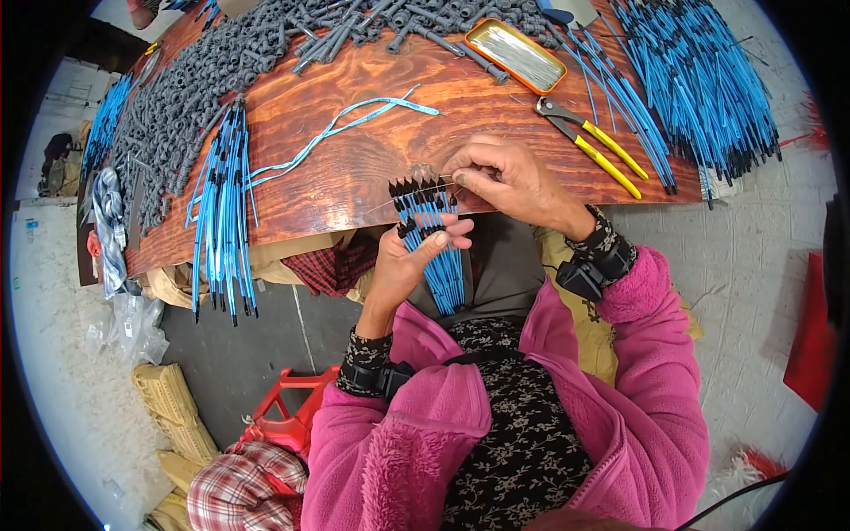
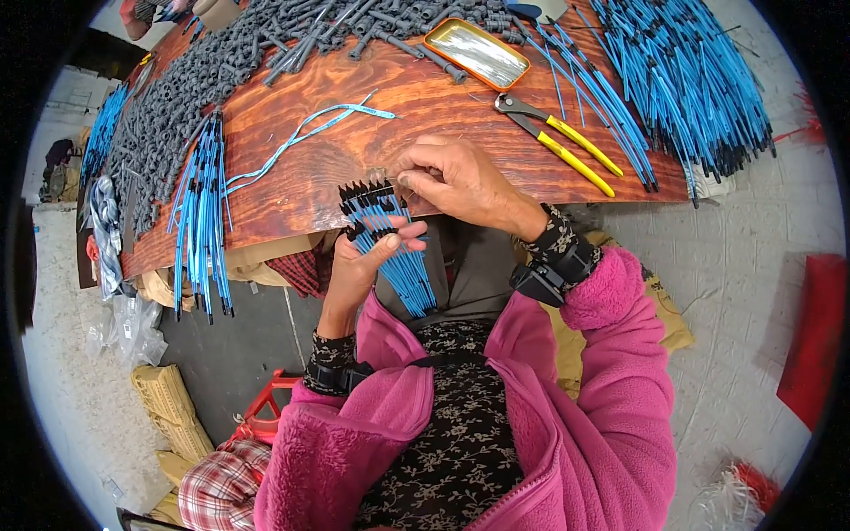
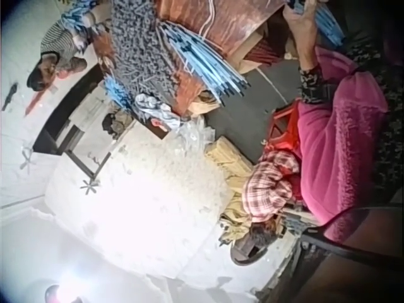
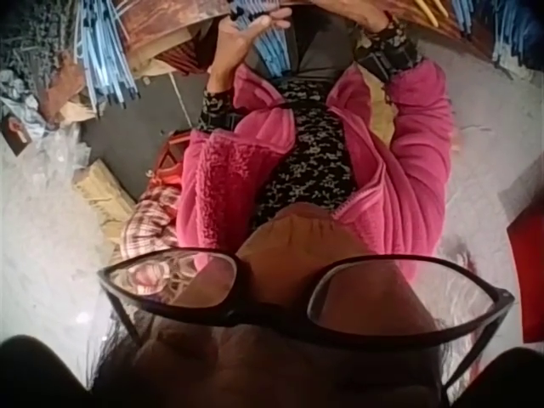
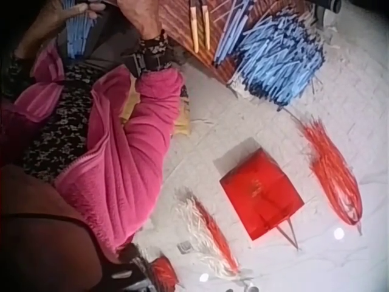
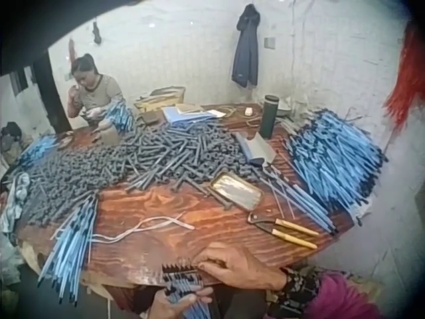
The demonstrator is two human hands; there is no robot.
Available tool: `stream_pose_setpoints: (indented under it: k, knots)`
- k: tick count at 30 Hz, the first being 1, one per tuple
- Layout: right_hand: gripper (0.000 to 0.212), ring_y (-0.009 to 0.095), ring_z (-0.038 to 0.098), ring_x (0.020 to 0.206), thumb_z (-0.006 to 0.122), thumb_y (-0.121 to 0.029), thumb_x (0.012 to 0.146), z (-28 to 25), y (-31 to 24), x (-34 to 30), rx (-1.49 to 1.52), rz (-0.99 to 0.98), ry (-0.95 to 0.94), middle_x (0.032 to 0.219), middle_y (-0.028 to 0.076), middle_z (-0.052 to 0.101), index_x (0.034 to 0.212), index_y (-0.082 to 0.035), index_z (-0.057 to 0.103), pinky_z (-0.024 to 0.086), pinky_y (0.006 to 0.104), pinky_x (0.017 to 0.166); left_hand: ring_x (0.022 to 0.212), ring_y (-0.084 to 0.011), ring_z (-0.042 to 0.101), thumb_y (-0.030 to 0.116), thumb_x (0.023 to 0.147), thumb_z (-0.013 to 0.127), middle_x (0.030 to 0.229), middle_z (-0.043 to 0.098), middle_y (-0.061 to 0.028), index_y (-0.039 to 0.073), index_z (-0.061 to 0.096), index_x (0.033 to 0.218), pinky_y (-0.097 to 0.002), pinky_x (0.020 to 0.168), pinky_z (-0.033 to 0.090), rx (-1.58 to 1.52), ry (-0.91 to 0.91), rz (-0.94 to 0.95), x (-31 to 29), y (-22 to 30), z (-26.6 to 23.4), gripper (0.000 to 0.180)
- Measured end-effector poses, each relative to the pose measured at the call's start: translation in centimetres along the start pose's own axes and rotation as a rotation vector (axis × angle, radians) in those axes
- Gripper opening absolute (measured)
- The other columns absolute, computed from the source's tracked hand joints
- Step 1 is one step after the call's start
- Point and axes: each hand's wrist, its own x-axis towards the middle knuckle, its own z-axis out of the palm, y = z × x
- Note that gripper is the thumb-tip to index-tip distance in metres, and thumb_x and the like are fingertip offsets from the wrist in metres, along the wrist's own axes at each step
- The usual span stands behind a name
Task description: The person gathers blue rods by hand, aligns them, and trims the ends using yellow-handled shears before threading a thin wire through the rods to secure the bundle.
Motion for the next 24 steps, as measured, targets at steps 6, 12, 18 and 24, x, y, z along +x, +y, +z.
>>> stream_pose_setpoints:
  k: [6, 12, 18, 24]
  knots:
    - [0.011, 0.026, 0.063, 0.083, 0.065, -0.005, 0.087, 0.6, -0.5, 0.3, -0.273, -0.128, 0.074, 0.089, 0.011, 0.062, 0.097, -0.001, 0.066, 0.051, 0.0365, 0.072, 0.098, -0.0255, 0.07, 0.006, 0.097, 0.06, 0.113, 0.069, -0.0219, -0.003, 0.06, 0.121, -0.0361, 0.088, 0.056, 0.019, -0.001, 0.011, 0.1, -0.2, -0.1, 0.026]
    - [0.011, 0.029, 0.062, 0.079, 0.066, -0.002, 0.084, 0.5, -0.5, 0.7, -0.306, -0.247, 0.064, 0.088, 0.012, 0.061, 0.095, -0.001, 0.064, 0.05, 0.0377, 0.069, 0.097, -0.0253, 0.07, 0.007, 0.097, 0.06, 0.113, 0.069, -0.0216, -0.003, 0.06, 0.121, -0.0358, 0.087, 0.056, 0.005, -0.002, 0.011, 0.1, -0.2, -0.1, 0.026]
    - [0.012, 0.031, 0.062, 0.08, 0.065, -0.002, 0.085, 0.9, -0.2, 0.9, -0.232, -0.221, 0.081, 0.087, 0.013, 0.06, 0.096, -0.001, 0.064, 0.051, 0.0382, 0.069, 0.097, -0.0248, 0.07, 0.006, 0.097, 0.06, 0.113, 0.069, -0.0212, -0.003, 0.06, 0.121, -0.0357, 0.087, 0.056, -0.004, -0.005, 0.003, 0.1, -0.3, -0.3, 0.026]
    - [0.017, 0.031, 0.062, 0.083, 0.061, -0.001, 0.086, 2.0, -1.2, 0.5, -0.291, -0.162, 0.103, 0.091, 0.013, 0.06, 0.102, -0.002, 0.065, 0.051, 0.039, 0.07, 0.097, -0.0248, 0.07, 0.005, 0.097, 0.06, 0.113, 0.07, -0.0207, -0.003, 0.06, 0.122, -0.0352, 0.086, 0.056, 0.012, -0.008, 0.02, 0.1, -0.3, -0.2, 0.026]
